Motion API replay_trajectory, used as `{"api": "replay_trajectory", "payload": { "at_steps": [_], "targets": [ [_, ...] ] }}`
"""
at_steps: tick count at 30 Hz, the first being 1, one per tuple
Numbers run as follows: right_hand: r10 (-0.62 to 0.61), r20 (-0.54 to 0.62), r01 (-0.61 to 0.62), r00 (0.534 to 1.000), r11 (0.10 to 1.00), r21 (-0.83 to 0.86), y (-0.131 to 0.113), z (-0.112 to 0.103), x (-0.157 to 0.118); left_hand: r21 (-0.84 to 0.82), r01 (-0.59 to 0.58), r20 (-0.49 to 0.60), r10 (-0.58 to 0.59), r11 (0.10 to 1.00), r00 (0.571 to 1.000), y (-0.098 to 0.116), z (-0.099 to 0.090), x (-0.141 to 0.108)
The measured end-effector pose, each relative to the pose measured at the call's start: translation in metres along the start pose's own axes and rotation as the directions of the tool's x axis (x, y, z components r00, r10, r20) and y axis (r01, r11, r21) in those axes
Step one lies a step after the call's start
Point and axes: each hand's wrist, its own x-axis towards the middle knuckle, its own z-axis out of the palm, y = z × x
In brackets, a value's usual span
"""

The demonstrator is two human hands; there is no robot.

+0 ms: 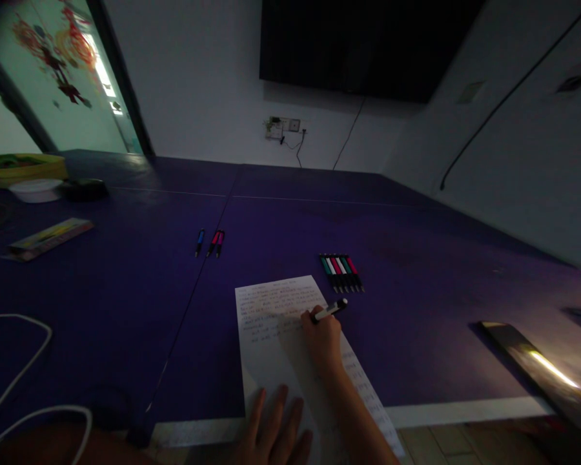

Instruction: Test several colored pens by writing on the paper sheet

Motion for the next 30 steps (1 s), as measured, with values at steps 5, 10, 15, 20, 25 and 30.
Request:
{"api": "replay_trajectory", "payload": {
  "at_steps": [5,10,15,20,25,30],
  "targets": [
    [-0.01,-0.003,0.009,1.0,1.0,-0.025,0.001,0.001,0.0,0.034,-0.042,-0.038,0.043,0.999,0.998,-0.007,-0.006,0.005],
    [0.006,-0.004,-0.007,1.0,0.999,-0.045,0.001,0.0,0.0,0.028,-0.013,-0.016,0.013,1.0,1.0,-0.007,-0.008,0.005],
    [-0.026,-0.004,0.026,1.0,0.999,-0.029,0.001,0.0,0.0,0.017,-0.028,-0.014,0.029,0.999,0.999,-0.004,-0.003,0.002],
    [-0.007,-0.018,0.007,1.0,1.0,-0.03,0.0,0.0,-0.001,-0.004,0.017,-0.016,-0.017,1.0,1.0,0.002,0.003,-0.002],
    [0.072,0.04,-0.074,0.997,0.995,0.07,-0.002,-0.006,0.006,-0.002,-0.015,0.024,0.015,1.0,1.0,0.0,0.002,-0.003],
    [0.067,0.293,-0.128,0.954,0.973,0.193,0.002,-0.014,0.016,0.062,-0.04,-0.052,0.043,0.997,0.998,-0.007,-0.003,0.002]
  ]
}}
